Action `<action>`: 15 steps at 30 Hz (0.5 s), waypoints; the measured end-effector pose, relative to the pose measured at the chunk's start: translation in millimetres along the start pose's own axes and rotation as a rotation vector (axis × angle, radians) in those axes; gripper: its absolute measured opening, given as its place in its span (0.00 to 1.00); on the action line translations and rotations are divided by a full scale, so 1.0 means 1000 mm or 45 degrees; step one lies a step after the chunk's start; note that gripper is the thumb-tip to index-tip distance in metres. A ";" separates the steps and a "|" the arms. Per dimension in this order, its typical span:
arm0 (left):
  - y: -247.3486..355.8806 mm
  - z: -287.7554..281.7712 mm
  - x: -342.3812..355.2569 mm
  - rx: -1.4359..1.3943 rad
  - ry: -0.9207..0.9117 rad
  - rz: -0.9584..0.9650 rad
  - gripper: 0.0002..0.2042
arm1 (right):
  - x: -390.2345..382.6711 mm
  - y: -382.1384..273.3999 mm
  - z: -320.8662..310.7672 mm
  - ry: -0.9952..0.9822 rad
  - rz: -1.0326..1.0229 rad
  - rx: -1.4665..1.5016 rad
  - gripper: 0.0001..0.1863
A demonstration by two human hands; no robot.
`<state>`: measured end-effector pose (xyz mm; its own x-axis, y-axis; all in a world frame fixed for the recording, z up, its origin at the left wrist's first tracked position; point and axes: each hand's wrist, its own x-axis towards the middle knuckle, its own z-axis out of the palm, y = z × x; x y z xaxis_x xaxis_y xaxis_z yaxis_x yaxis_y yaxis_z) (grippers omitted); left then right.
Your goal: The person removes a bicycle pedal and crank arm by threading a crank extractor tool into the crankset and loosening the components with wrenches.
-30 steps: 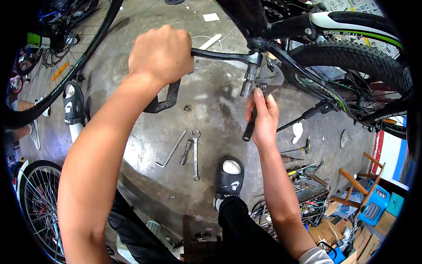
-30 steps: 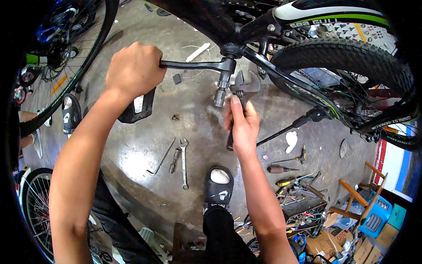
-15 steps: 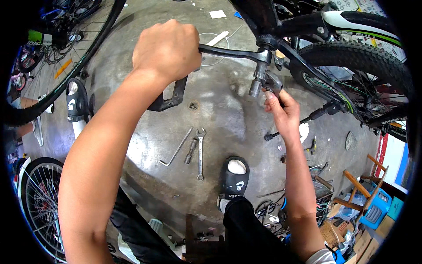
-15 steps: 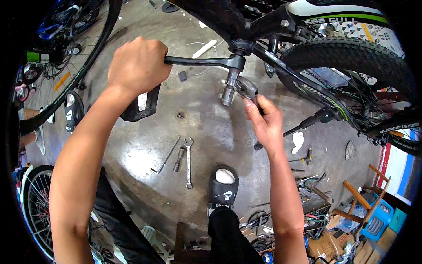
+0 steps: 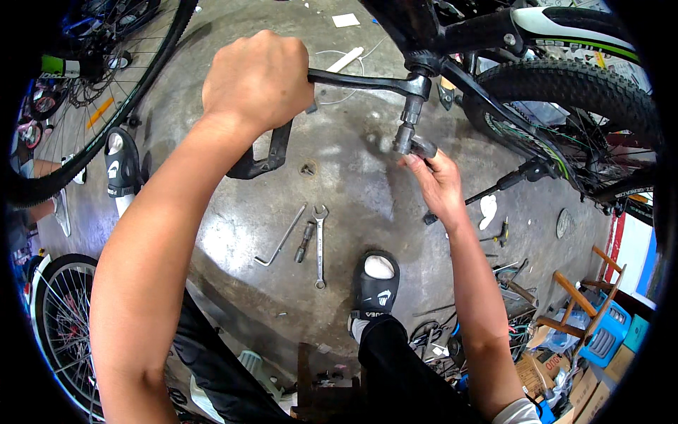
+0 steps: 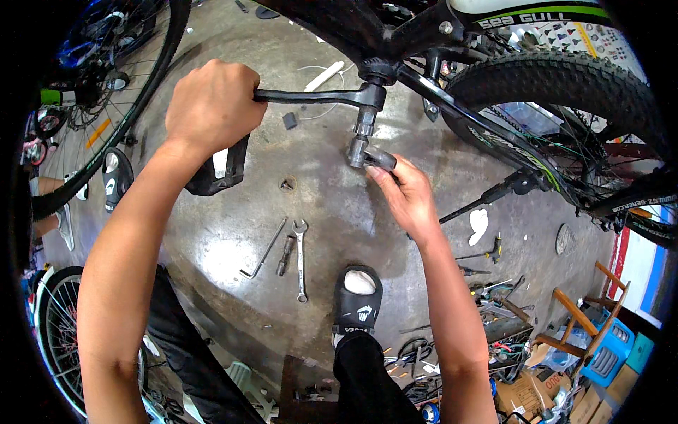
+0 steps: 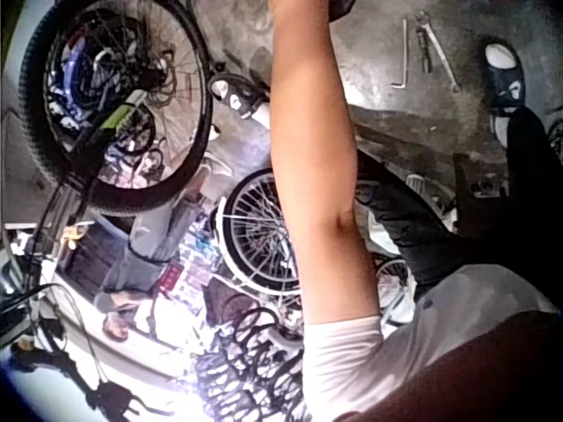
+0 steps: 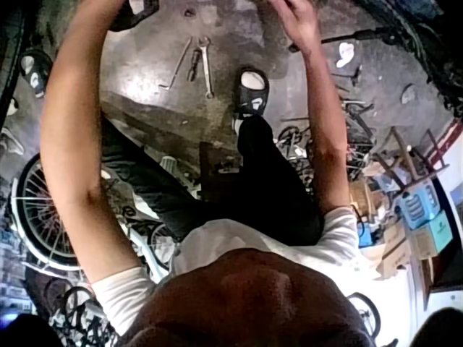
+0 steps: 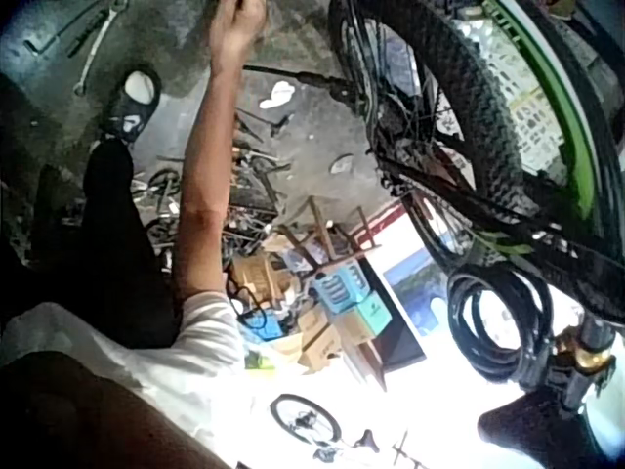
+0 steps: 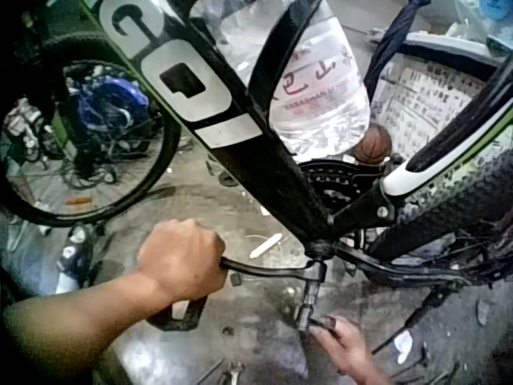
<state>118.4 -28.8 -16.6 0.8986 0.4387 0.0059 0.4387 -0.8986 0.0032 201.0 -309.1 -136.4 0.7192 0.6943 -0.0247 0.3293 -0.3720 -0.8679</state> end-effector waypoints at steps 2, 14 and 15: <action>0.001 0.001 0.000 -0.012 -0.009 0.019 0.07 | 0.002 0.003 -0.002 -0.001 -0.040 -0.022 0.08; 0.006 -0.005 0.000 0.034 -0.072 0.000 0.08 | 0.030 0.000 -0.008 -0.121 -0.325 -0.253 0.11; 0.005 -0.005 0.000 0.036 -0.074 -0.001 0.08 | 0.031 0.001 -0.007 -0.131 -0.339 -0.256 0.12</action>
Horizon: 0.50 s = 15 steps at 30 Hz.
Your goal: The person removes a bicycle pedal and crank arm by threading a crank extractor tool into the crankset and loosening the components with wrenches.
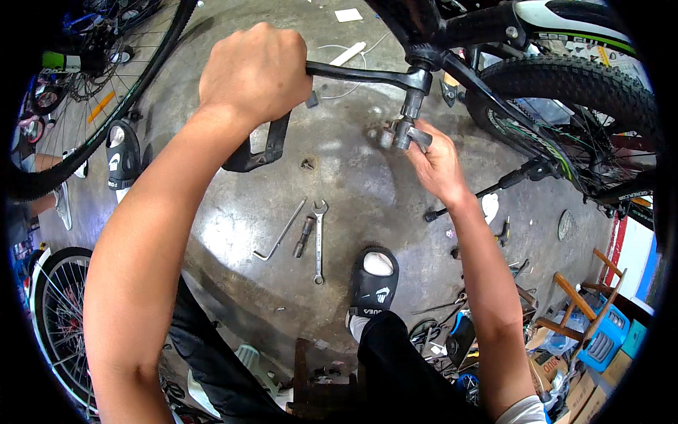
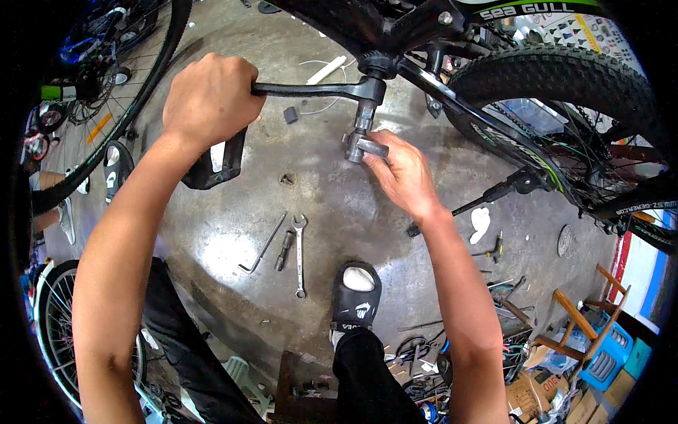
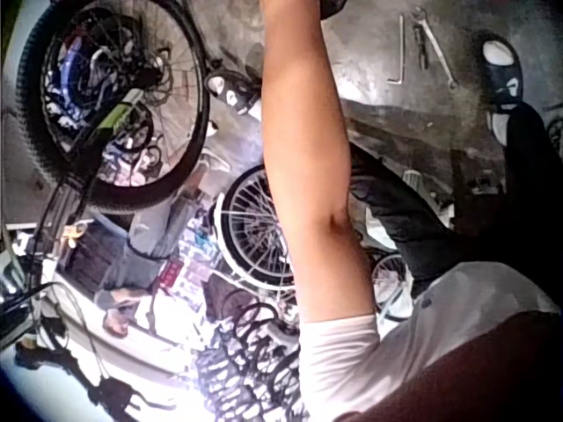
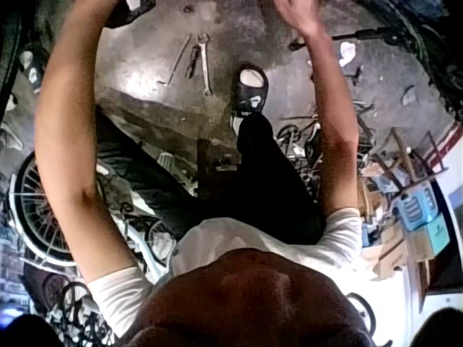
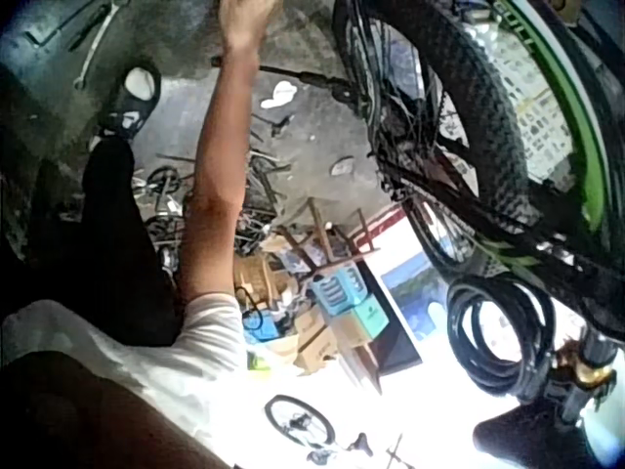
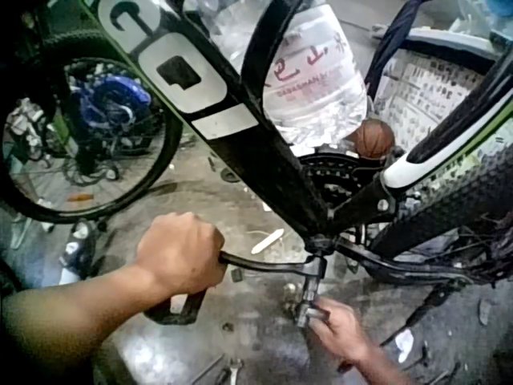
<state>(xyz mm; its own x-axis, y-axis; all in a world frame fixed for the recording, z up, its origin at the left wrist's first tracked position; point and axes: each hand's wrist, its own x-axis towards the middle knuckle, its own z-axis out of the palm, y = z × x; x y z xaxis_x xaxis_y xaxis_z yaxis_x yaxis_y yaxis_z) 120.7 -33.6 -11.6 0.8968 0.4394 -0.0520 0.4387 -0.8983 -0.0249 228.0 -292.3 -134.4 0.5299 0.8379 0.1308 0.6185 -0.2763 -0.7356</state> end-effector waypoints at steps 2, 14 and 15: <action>-0.003 -0.001 0.000 0.025 0.007 -0.002 0.08 | -0.003 -0.002 -0.001 0.007 -0.022 -0.036 0.12; 0.000 -0.005 0.000 0.069 -0.023 0.015 0.08 | -0.042 0.060 0.007 -0.292 0.472 0.288 0.28; 0.000 -0.004 -0.001 0.067 -0.031 0.017 0.08 | -0.043 0.058 0.009 -0.291 0.443 0.315 0.28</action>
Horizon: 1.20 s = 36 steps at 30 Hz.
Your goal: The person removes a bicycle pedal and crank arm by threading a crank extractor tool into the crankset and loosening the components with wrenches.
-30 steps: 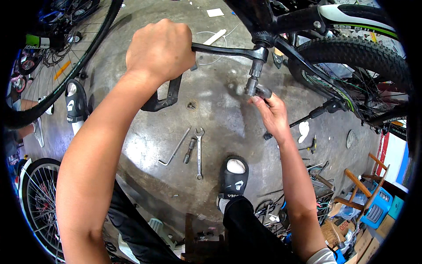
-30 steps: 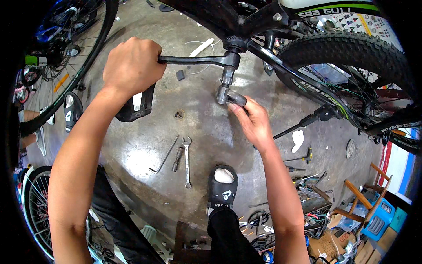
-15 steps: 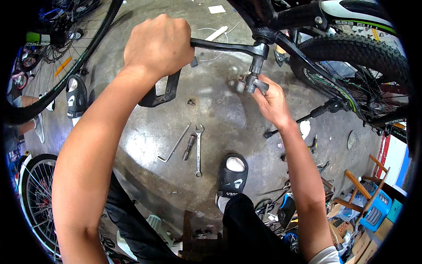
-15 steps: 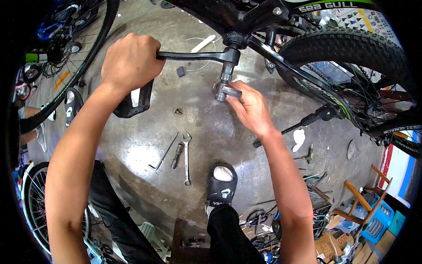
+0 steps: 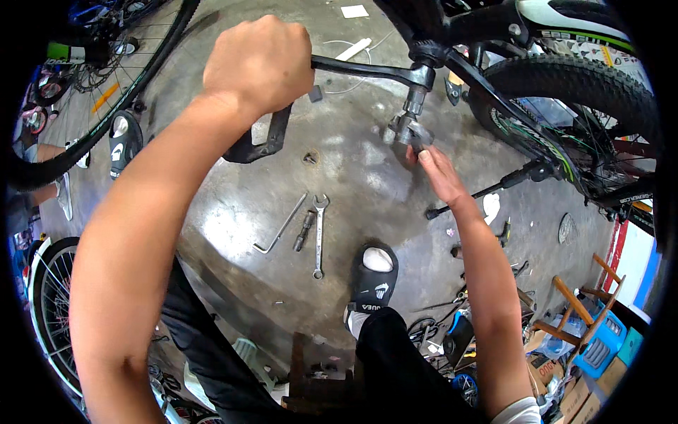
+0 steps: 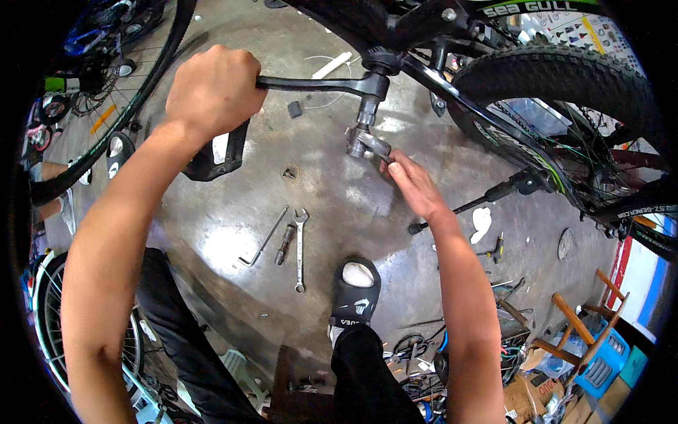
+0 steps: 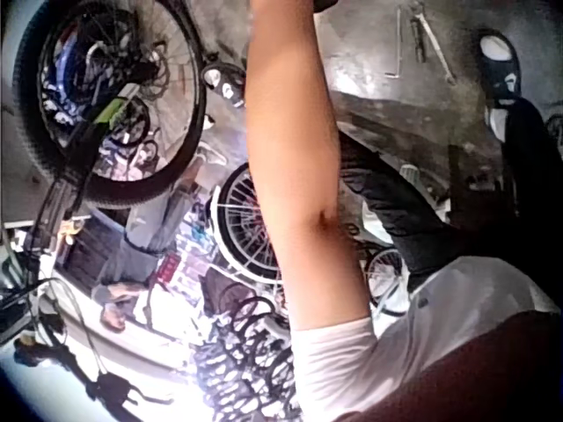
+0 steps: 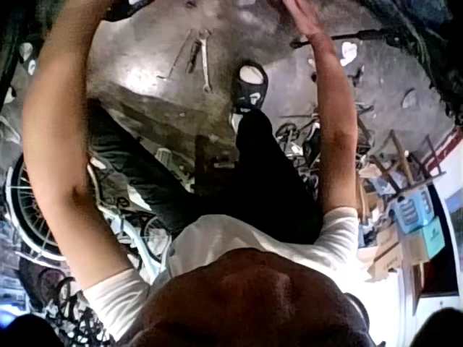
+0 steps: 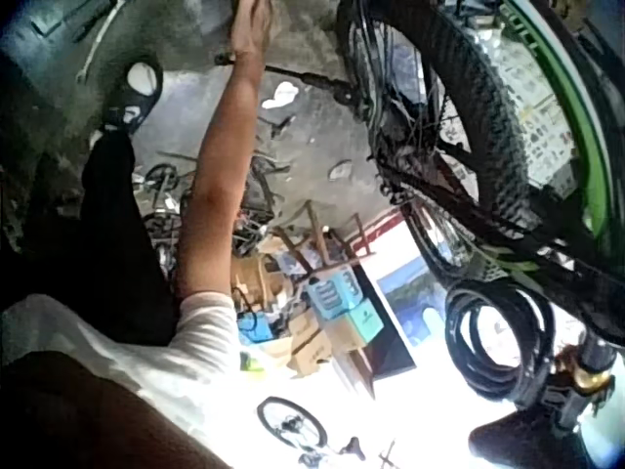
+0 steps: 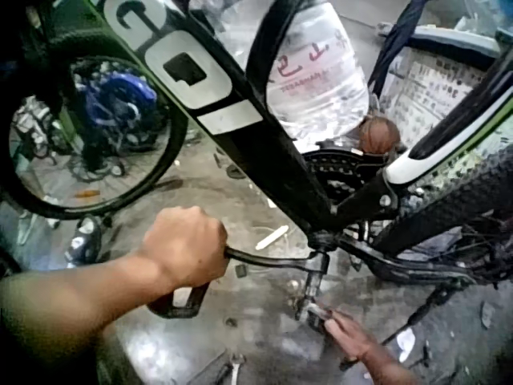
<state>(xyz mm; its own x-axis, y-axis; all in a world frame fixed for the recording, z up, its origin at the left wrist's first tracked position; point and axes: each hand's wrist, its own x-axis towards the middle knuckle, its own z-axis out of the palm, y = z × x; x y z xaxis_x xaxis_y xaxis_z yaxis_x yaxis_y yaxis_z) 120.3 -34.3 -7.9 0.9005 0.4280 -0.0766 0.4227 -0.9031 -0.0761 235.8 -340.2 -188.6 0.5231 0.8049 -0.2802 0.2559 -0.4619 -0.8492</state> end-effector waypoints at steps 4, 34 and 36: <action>-0.003 0.000 0.003 0.049 -0.041 0.000 0.08 | 0.003 0.004 -0.001 -0.041 -0.101 0.020 0.27; 0.030 -0.016 0.011 -0.164 -0.393 0.084 0.14 | 0.007 0.013 0.010 -0.004 -0.188 -0.054 0.32; 0.034 -0.019 0.014 -0.176 -0.432 0.096 0.13 | 0.002 0.016 0.002 0.006 -0.166 -0.076 0.31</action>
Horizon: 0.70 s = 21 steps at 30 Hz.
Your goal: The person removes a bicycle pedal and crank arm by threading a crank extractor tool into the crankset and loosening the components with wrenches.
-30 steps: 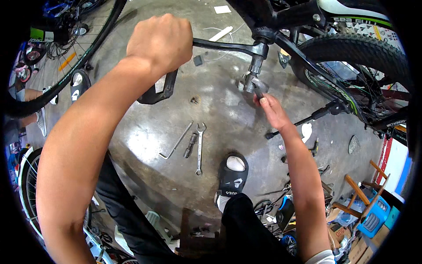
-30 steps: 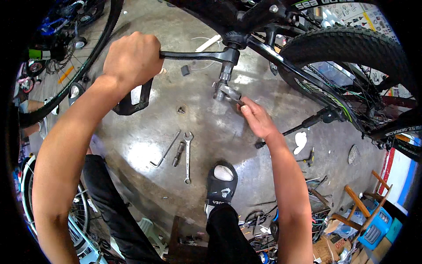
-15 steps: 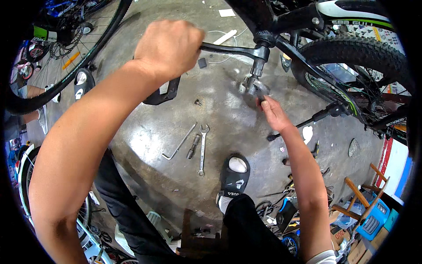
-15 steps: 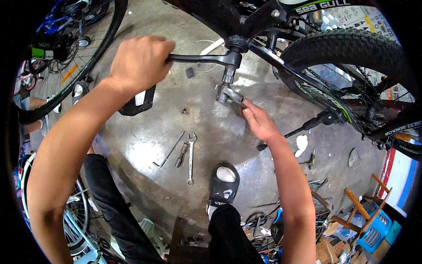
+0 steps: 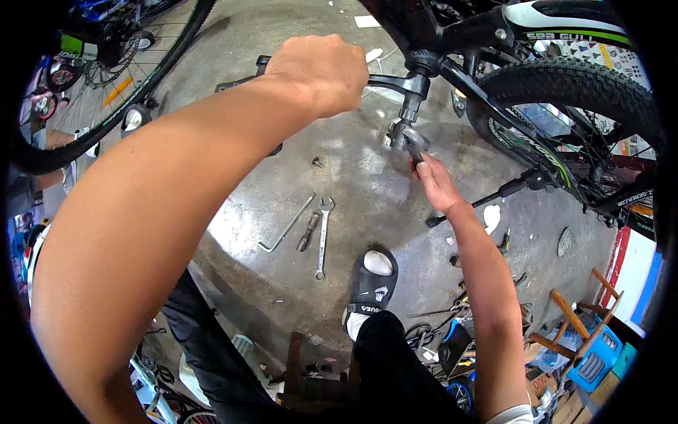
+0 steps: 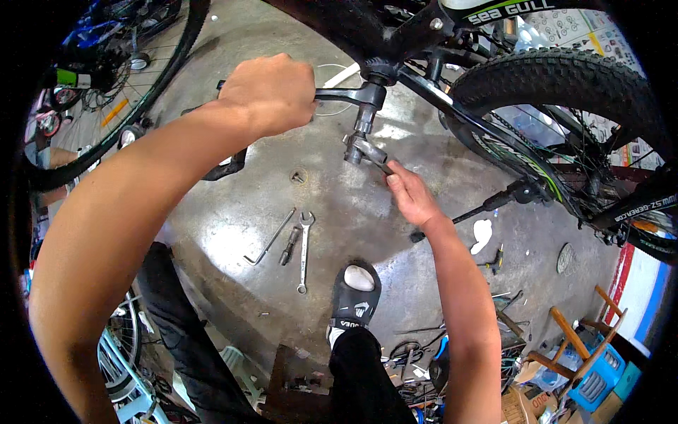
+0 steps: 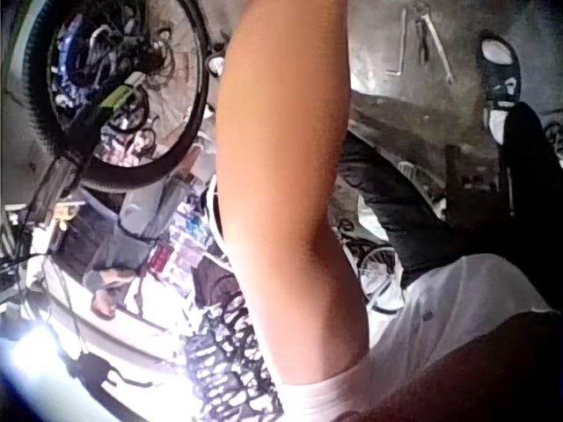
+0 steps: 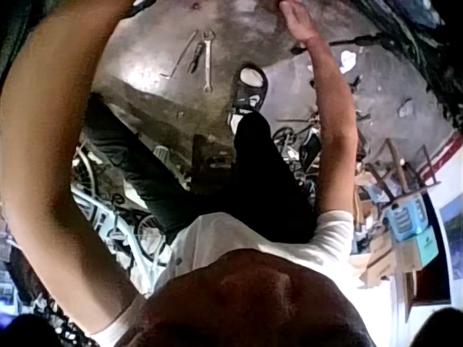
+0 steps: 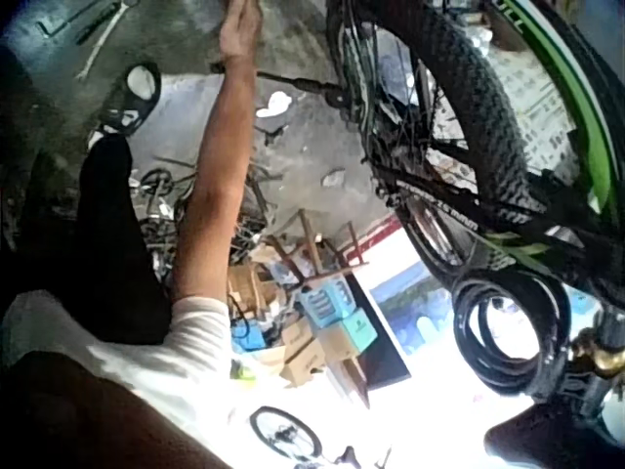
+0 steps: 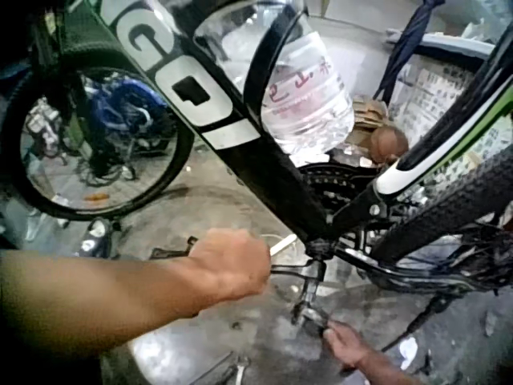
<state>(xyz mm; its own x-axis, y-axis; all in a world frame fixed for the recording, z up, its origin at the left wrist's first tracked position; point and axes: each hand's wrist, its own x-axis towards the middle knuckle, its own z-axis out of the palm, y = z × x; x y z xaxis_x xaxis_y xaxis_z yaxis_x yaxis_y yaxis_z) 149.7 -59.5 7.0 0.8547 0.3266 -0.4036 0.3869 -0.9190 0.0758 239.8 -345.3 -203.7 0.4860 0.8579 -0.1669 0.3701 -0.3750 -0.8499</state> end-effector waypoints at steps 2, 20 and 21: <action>-0.002 -0.001 -0.003 0.033 -0.005 -0.012 0.13 | 0.002 -0.004 0.006 -0.004 0.001 0.040 0.30; 0.002 0.008 -0.001 0.122 0.082 0.011 0.12 | -0.092 -0.246 -0.114 0.353 0.197 -0.378 0.15; 0.007 0.008 0.001 0.124 0.109 0.042 0.12 | -0.094 -0.269 -0.111 0.461 0.121 -0.212 0.15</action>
<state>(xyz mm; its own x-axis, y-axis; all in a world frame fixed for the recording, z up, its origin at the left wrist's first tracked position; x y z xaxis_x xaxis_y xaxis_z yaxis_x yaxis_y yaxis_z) 150.6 -67.7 0.4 0.8944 0.3100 -0.3225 0.3264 -0.9452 -0.0033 182.8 -364.0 96.0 0.7603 0.6489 -0.0288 0.4189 -0.5238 -0.7417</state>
